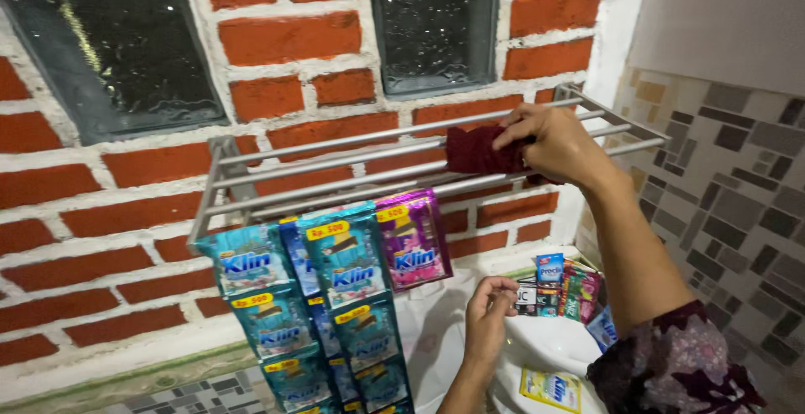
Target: The person arranges small sachets and packets on a white corner shelf, then wipes the shelf and a nearby metal towel rack with a maroon cloth. They hang the cloth on the rack and place additional sachets on the shelf and a hanging display, adjusting the items into neat rows.
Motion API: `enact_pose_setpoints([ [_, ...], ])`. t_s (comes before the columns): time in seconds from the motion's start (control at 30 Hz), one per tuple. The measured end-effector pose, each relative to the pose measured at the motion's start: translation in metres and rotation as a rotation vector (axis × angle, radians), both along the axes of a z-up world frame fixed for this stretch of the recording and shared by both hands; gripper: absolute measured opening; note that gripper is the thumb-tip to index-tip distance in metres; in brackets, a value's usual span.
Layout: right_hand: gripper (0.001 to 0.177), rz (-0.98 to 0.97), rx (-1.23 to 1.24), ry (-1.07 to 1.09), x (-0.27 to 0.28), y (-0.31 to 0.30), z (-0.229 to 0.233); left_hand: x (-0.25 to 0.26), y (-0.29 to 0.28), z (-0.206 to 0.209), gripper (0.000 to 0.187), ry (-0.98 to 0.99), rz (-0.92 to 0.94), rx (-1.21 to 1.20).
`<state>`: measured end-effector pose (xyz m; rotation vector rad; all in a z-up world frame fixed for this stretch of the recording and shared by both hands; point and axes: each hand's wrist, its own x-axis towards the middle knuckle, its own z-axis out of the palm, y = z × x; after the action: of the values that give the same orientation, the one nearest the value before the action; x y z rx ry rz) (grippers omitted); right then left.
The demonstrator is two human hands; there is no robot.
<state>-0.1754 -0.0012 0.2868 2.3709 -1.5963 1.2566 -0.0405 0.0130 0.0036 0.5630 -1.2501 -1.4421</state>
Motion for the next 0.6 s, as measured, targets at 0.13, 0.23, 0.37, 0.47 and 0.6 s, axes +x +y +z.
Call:
enact_pose_setpoints([
  [0.13,0.050,-0.050,-0.257,0.108,-0.034,0.007,-0.009,-0.020,0.000,-0.008,0.015,0.040,-0.001,-0.047],
  [0.23,0.046,-0.180,-0.330,0.149,-0.058,0.009,-0.014,-0.035,0.000,-0.015,0.014,0.086,-0.023,-0.061],
  [0.37,0.038,-0.402,-0.359,0.132,-0.082,0.014,-0.022,-0.052,-0.002,-0.024,0.014,0.109,-0.032,-0.083],
  [0.47,0.037,-0.527,-0.488,0.125,-0.090,0.020,-0.034,-0.065,-0.002,-0.028,0.015,0.119,-0.035,-0.080],
  [0.6,0.040,-0.547,-0.650,0.077,-0.094,0.029,-0.051,-0.081,0.002,-0.028,0.015,0.098,-0.014,-0.077],
])
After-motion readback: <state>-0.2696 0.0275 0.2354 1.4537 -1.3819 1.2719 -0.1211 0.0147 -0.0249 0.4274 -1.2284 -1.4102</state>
